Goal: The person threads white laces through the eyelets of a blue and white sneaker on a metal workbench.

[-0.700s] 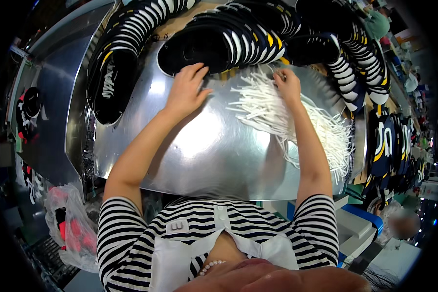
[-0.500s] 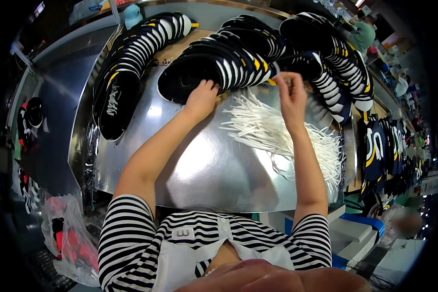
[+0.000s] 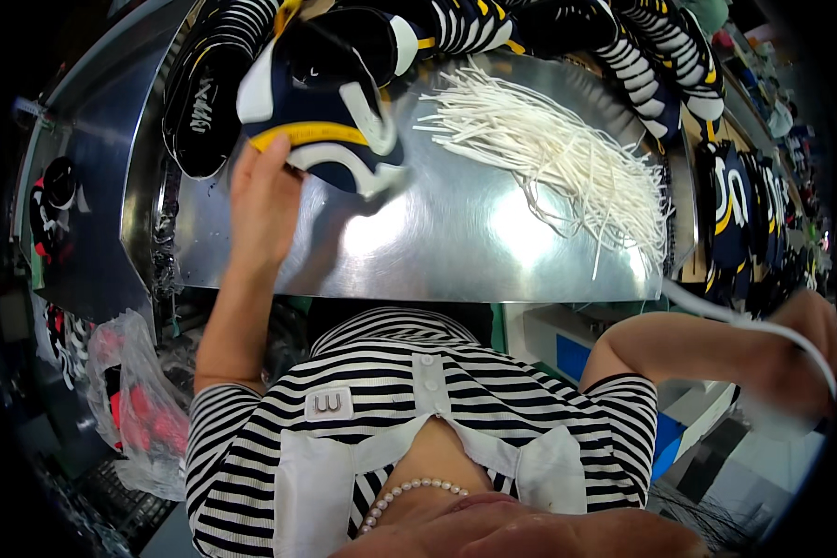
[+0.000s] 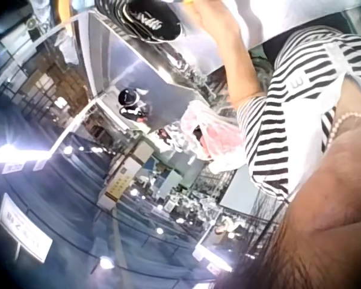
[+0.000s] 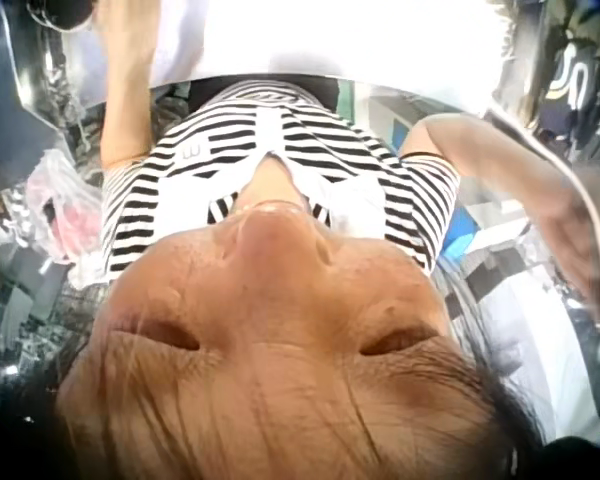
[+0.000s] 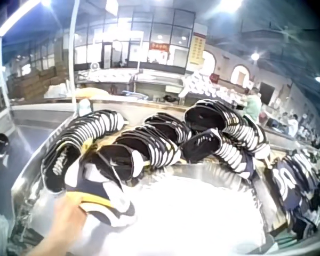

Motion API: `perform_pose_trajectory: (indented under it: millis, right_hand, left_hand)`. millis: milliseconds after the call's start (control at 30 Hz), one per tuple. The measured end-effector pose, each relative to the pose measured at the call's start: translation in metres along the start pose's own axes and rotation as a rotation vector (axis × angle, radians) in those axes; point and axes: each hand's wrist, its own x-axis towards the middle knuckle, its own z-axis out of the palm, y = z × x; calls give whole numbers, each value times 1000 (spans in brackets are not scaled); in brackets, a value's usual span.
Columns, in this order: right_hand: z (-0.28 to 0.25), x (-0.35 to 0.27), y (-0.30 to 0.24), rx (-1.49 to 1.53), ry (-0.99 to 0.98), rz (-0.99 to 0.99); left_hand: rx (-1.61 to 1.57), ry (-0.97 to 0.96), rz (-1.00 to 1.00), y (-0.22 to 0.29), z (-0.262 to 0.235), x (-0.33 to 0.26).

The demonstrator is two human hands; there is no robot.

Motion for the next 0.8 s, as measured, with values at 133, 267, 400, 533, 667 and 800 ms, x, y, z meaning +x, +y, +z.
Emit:
perform_pose_trajectory:
  millis: [133, 267, 400, 533, 667, 800]
  right_hand:
    - [-35, -104, 58, -538, 570, 621]
    - [-79, -201, 167, -412, 833, 992]
    - [-103, -203, 212, -606, 739, 1041]
    - [-128, -189, 281, -791, 605, 778]
    - [-129, -193, 287, -991, 481, 1067]
    - [-133, -217, 290, -1050, 573, 899]
  left_hand:
    - [-337, 16, -533, -57, -37, -58]
    - [682, -226, -735, -42, -67, -68]
    - [1557, -329, 434, 11, -20, -57]
    - [1760, -483, -63, 1, -2, -19]
    - [526, -363, -972, -55, -31, 54]
    - [136, -454, -956, -45, 10, 46]
